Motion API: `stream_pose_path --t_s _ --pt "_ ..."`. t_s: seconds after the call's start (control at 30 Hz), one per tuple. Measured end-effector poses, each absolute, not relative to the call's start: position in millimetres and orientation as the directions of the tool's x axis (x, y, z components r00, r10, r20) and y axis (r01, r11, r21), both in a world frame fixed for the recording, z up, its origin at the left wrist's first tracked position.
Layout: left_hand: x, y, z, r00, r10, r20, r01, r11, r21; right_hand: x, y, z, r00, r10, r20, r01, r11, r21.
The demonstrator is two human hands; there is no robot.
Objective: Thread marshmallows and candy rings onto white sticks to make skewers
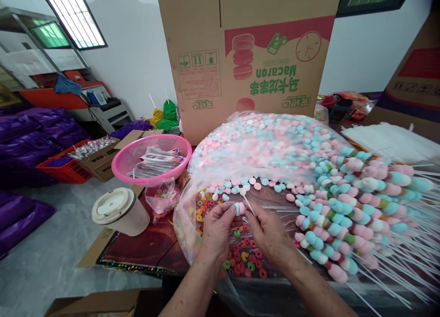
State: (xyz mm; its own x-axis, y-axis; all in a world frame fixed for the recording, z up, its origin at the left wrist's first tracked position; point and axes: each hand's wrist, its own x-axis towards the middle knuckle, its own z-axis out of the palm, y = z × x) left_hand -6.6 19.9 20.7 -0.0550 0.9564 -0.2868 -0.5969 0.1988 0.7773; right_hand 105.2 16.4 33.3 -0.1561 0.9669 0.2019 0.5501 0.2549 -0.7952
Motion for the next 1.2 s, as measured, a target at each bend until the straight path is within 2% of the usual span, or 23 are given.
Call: stream_pose_path --t_s 0.1,0.2,0.3,0.37,0.47,0.57,0.63,0.73,0.83,1.0,1.2 --pt "-7 17 20 -0.062 0.97 -0.234 -0.535 0.166 0.828 108 14 36 -0.159 0.979 0.125 0.52 0.191 -0.833" --pt "-6 13 21 0.0 0.982 -0.188 -0.479 0.165 0.862 112 16 36 -0.118 0.989 0.093 0.479 0.139 -0.867" --pt "-8 11 21 0.046 0.982 -0.181 -0.438 0.183 0.88 118 16 34 -0.205 0.973 0.104 0.407 0.181 -0.895" --pt "-10 10 20 0.016 0.977 -0.212 -0.406 0.2 0.892 126 13 33 -0.299 0.946 0.127 0.398 0.245 -0.884" --pt "-13 10 20 -0.053 0.959 -0.277 -0.361 0.24 0.901 137 0 31 -0.311 0.94 0.138 0.582 0.303 -0.755" --pt "-10 10 19 -0.069 0.949 -0.309 -0.359 0.265 0.895 142 -14 31 -0.28 0.96 0.019 0.811 0.247 -0.53" --pt "-8 10 18 -0.068 0.947 -0.314 -0.356 0.271 0.894 141 -20 33 -0.265 0.962 -0.07 0.888 0.216 -0.405" --pt "-5 10 16 -0.073 0.95 -0.305 -0.317 0.267 0.91 137 -22 35 -0.253 0.963 -0.096 0.928 0.213 -0.305" --pt "-4 10 15 -0.067 0.954 -0.291 -0.297 0.259 0.919 133 -21 34 -0.249 0.967 -0.06 0.942 0.228 -0.247" --pt "-3 8 13 -0.065 0.958 -0.278 -0.263 0.252 0.931 127 -24 36 -0.181 0.981 -0.072 0.979 0.172 -0.105" --pt "-2 6 -8 -0.063 0.996 -0.069 -0.008 0.069 0.998 117 -28 47 -0.175 0.98 -0.097 0.984 0.175 -0.008"
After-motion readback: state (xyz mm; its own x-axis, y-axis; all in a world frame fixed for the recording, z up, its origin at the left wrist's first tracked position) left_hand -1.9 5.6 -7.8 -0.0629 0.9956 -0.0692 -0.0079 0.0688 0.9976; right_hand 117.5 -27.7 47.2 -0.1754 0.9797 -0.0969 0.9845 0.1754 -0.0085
